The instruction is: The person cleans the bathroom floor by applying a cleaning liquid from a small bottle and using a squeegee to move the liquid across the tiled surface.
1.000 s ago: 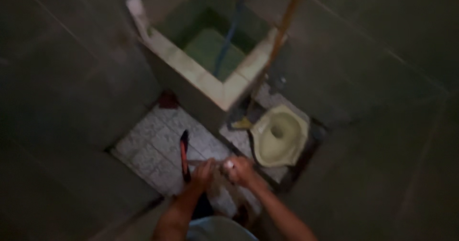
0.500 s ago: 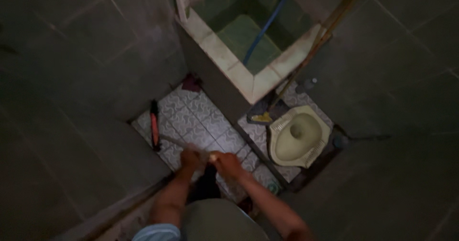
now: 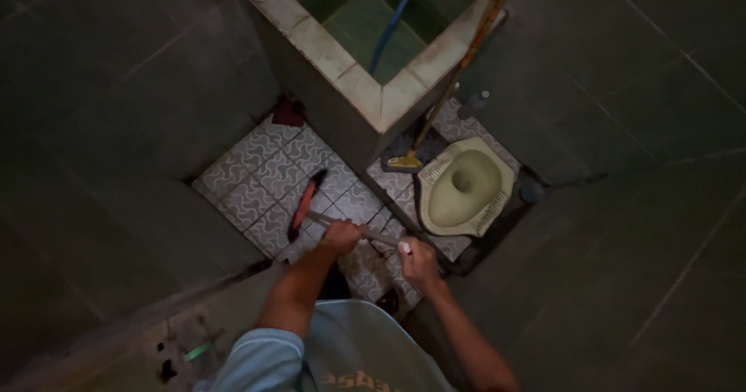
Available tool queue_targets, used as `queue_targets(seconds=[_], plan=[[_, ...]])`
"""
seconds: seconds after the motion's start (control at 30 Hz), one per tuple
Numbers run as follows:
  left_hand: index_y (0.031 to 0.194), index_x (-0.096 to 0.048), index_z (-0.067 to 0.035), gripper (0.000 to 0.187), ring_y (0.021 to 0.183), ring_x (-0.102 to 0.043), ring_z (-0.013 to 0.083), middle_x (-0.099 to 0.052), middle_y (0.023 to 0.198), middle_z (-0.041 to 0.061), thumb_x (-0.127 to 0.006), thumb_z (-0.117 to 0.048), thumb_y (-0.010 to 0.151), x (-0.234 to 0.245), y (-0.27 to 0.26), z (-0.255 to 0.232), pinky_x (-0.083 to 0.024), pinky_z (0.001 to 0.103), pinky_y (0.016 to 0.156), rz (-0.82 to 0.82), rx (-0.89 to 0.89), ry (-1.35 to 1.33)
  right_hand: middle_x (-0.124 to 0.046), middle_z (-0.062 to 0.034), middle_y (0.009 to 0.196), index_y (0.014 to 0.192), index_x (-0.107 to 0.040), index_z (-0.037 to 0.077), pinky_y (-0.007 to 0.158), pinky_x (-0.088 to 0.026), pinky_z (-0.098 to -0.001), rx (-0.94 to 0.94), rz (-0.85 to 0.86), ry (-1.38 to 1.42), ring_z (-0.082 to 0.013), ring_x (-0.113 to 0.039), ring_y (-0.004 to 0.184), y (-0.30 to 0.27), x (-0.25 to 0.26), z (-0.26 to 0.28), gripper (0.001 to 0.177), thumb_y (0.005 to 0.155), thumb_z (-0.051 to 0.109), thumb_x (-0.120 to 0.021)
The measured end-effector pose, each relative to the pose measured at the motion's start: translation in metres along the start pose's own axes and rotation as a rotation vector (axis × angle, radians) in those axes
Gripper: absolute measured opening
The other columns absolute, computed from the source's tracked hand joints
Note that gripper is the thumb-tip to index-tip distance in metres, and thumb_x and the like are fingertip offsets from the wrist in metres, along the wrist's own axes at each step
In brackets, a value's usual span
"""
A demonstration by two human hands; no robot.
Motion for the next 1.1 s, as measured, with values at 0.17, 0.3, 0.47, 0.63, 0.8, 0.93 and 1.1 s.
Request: queue_targets(seconds=[0.17,0.3,0.47,0.63,0.8,0.93,1.1], plan=[[0.109,-0.066,-0.016,0.021,0.099,-0.068,0.0385,-0.072,0.098,0.017,-0.06,-0.028,0.093,0.016,-0.037,0.055,-0.054,0.052,0.086,0.029,0.22,-0.189,-0.07,-0.0192,0.079,0.103,-0.07,0.006,0.064,-0.053,-0.0476,0.091,0.066,0.023,-0.0394,-0.069,0.07,0.015,-0.051,0.003,0.018,0.098,0.022,-0.067],[0.106,-0.069,-0.017,0.019,0.104,-0.067,0.0393,-0.073,0.103,0.017,-0.058,-0.024,0.093,0.039,-0.083,0.123,-0.053,0.052,0.089,-0.091,0.334,-0.257,-0.073,-0.0187,0.085,0.114,-0.071,0.008,0.064,-0.054,-0.046,0.126,0.197,0.097,-0.0371,-0.07,0.073,0.051,-0.106,0.036,0.026,0.092,0.021,-0.065],[0.12,-0.065,-0.007,0.036,0.106,-0.065,0.0426,-0.069,0.112,0.023,-0.064,-0.024,0.087,0.01,-0.122,0.203,-0.052,0.051,0.091,-0.46,0.609,-0.475,-0.074,-0.0172,0.086,0.115,-0.068,0.011,0.067,-0.054,-0.0473,0.174,0.473,0.175,-0.0377,-0.071,0.077,0.103,-0.169,0.088,0.025,0.094,0.023,-0.07],[0.127,-0.059,0.0,0.054,0.104,-0.066,0.0419,-0.067,0.114,0.024,-0.069,-0.023,0.08,-0.037,-0.101,0.212,-0.054,0.049,0.088,-0.661,0.406,-0.823,-0.071,-0.0174,0.082,0.111,-0.066,0.009,0.068,-0.052,-0.0509,0.234,0.526,0.105,-0.0403,-0.069,0.077,0.113,-0.176,0.101,0.021,0.096,0.023,-0.069],[0.119,-0.067,-0.009,0.04,0.1,-0.07,0.0352,-0.072,0.108,0.016,-0.072,-0.035,0.088,-0.015,-0.055,0.145,-0.055,0.047,0.088,-0.165,0.321,-0.517,-0.071,-0.0184,0.083,0.106,-0.066,0.01,0.064,-0.052,-0.0499,0.24,0.389,0.097,-0.0407,-0.069,0.077,0.094,-0.104,0.078,0.02,0.091,0.023,-0.071],[0.116,-0.068,-0.015,0.038,0.095,-0.073,0.0301,-0.074,0.105,0.01,-0.071,-0.042,0.09,0.016,-0.018,0.08,-0.056,0.045,0.084,0.221,0.217,-0.638,-0.069,-0.0196,0.079,0.103,-0.066,0.009,0.062,-0.05,-0.0499,0.096,0.272,-0.033,-0.042,-0.068,0.074,0.063,-0.041,0.061,0.018,0.092,0.023,-0.071],[0.114,-0.073,-0.017,0.041,0.098,-0.07,0.0286,-0.074,0.104,0.01,-0.077,-0.045,0.085,0.023,0.009,0.039,-0.053,0.042,0.084,0.281,-0.067,-0.605,-0.067,-0.0167,0.068,0.096,-0.068,0.007,0.058,-0.049,-0.0479,0.074,0.189,-0.071,-0.0375,-0.067,0.062,0.047,0.014,0.06,0.016,0.093,0.022,-0.072]])
Point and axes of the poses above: each hand's wrist, its own y-axis towards the middle knuckle, its own x-axis out of the back of the hand, z = x × y, the point moved 5 cm from there along y, towards the middle knuckle
